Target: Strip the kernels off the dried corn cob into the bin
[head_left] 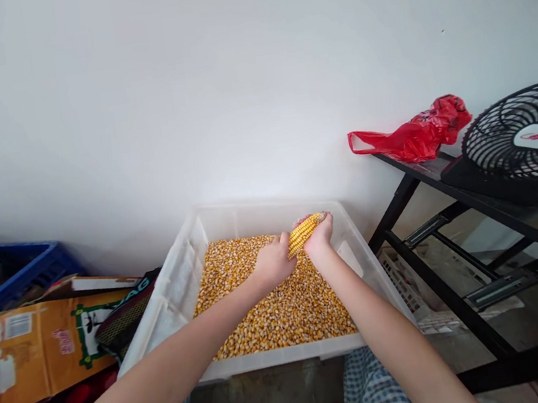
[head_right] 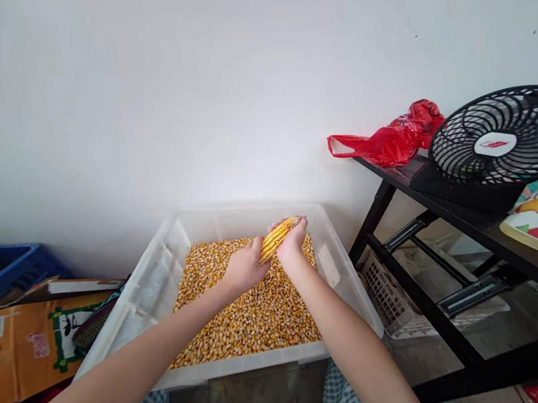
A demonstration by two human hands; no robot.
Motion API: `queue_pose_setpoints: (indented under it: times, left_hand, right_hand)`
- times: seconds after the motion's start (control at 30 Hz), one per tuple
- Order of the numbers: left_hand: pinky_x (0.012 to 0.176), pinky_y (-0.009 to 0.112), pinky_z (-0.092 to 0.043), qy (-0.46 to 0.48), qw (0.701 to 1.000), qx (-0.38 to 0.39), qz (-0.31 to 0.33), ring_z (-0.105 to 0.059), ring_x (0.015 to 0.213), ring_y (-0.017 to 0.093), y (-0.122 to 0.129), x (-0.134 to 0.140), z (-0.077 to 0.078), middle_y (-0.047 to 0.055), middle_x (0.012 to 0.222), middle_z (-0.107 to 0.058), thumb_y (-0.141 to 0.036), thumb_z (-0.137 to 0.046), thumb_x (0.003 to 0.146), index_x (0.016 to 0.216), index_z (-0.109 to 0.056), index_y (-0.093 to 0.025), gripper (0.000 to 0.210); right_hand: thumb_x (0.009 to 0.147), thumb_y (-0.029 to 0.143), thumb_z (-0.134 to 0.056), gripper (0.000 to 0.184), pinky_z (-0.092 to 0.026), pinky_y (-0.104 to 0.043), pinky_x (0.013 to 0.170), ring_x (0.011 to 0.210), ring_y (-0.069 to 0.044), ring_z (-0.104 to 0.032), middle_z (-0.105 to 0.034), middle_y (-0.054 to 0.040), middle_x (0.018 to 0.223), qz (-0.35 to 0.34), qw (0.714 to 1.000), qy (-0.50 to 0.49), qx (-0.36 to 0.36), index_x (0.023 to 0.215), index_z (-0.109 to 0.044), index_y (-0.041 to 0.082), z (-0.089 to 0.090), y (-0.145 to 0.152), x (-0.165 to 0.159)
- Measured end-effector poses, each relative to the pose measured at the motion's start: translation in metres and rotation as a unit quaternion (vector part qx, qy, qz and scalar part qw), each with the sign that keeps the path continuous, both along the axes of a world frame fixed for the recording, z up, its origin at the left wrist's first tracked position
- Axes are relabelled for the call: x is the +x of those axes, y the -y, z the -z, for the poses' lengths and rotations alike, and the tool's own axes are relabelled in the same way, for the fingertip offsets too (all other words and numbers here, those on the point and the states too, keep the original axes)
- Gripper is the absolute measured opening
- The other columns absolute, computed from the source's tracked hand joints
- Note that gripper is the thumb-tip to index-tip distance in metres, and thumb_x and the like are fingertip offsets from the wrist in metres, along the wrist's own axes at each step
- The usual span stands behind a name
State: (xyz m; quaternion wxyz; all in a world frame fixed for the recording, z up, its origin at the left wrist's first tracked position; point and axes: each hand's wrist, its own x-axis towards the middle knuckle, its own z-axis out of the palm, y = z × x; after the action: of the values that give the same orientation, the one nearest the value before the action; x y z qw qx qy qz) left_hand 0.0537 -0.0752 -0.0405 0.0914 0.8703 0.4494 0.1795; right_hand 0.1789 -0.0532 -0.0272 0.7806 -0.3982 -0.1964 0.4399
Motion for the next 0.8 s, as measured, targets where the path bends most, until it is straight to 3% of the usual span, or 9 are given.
queue_pose_setpoints:
  times: [0.1,0.3,0.37,0.47,0.57,0.67,0.73,0.8]
  left_hand:
    - [0.068,0.029,-0.042,0.049,0.997,-0.052,0.021,-0.062,0.082,0.024,0.005,0.004,0.003,0.007,0.089,-0.064,-0.028,-0.052,0.075,0.106,-0.042,-0.021,0.034]
    - [0.063,0.028,-0.042,0.205,0.971,-0.108,0.067,-0.06,0.073,0.02,0.001,0.005,0.012,0.004,0.082,-0.063,-0.029,-0.054,0.073,0.101,-0.046,-0.019,0.031]
    - [0.065,0.027,-0.044,0.26,0.946,-0.164,0.099,-0.059,0.074,0.019,-0.004,0.005,0.01,0.004,0.085,-0.063,-0.03,-0.056,0.072,0.099,-0.05,-0.017,0.031]
    - [0.066,0.027,-0.046,0.325,0.884,-0.299,0.15,-0.059,0.074,0.017,-0.012,0.004,0.006,0.004,0.087,-0.063,-0.033,-0.059,0.071,0.097,-0.056,-0.014,0.032]
    - [0.06,0.025,-0.047,0.347,0.852,-0.368,0.133,-0.058,0.067,0.015,-0.016,0.004,0.007,0.003,0.081,-0.062,-0.032,-0.065,0.066,0.096,-0.057,-0.012,0.037]
    - [0.053,0.025,-0.048,0.339,0.868,-0.356,0.076,-0.058,0.058,0.014,-0.019,0.003,0.011,0.003,0.078,-0.062,-0.032,-0.065,0.066,0.097,-0.054,-0.013,0.039]
    - [0.056,0.026,-0.048,0.277,0.916,-0.287,0.047,-0.06,0.06,0.016,-0.021,0.0,0.012,0.004,0.078,-0.063,-0.034,-0.062,0.069,0.095,-0.053,-0.015,0.033]
    - [0.063,0.028,-0.047,0.168,0.972,-0.166,0.018,-0.063,0.07,0.02,-0.023,-0.004,0.012,0.005,0.079,-0.064,-0.036,-0.059,0.07,0.092,-0.054,-0.018,0.029]
  right_hand:
    - [0.08,0.067,-0.017,0.052,-0.048,-0.03,0.046,0.039,-0.014,-0.051,-0.047,0.0032,0.043,0.04,0.998,-0.041,-0.035,0.062,-0.038,0.023,-0.005,0.002,-0.002]
    - [0.079,0.069,-0.026,0.053,-0.043,-0.027,0.041,0.038,-0.014,-0.051,-0.05,0.0029,0.043,0.096,0.994,0.054,-0.009,0.066,-0.047,0.021,-0.014,0.005,-0.003]
    - [0.08,0.067,-0.027,0.052,-0.044,-0.026,0.043,0.04,-0.013,-0.052,-0.051,0.003,0.047,0.086,0.995,0.04,0.016,0.066,-0.047,0.021,-0.014,0.004,0.0]
    - [0.082,0.063,-0.027,0.051,-0.044,-0.024,0.046,0.045,-0.012,-0.054,-0.054,0.0028,0.053,0.07,0.997,0.009,0.034,0.068,-0.049,0.02,-0.014,0.0,0.008]
    - [0.082,0.065,-0.025,0.055,-0.042,-0.023,0.045,0.046,-0.011,-0.054,-0.056,0.0019,0.054,0.051,0.998,0.029,-0.001,0.067,-0.051,0.019,-0.012,-0.004,0.014]
    - [0.082,0.065,-0.025,0.057,-0.043,-0.024,0.047,0.047,-0.013,-0.055,-0.058,0.0005,0.054,0.011,0.998,0.048,-0.031,0.067,-0.053,0.018,-0.012,-0.005,0.015]
    - [0.083,0.063,-0.021,0.058,-0.046,-0.028,0.049,0.049,-0.015,-0.057,-0.058,-0.001,0.053,-0.034,0.999,0.012,-0.04,0.066,-0.052,0.018,-0.012,-0.004,0.016]
    - [0.084,0.06,-0.016,0.056,-0.047,-0.032,0.05,0.051,-0.018,-0.059,-0.058,-0.0029,0.051,-0.068,0.996,-0.041,-0.046,0.062,-0.048,0.019,-0.012,-0.001,0.017]
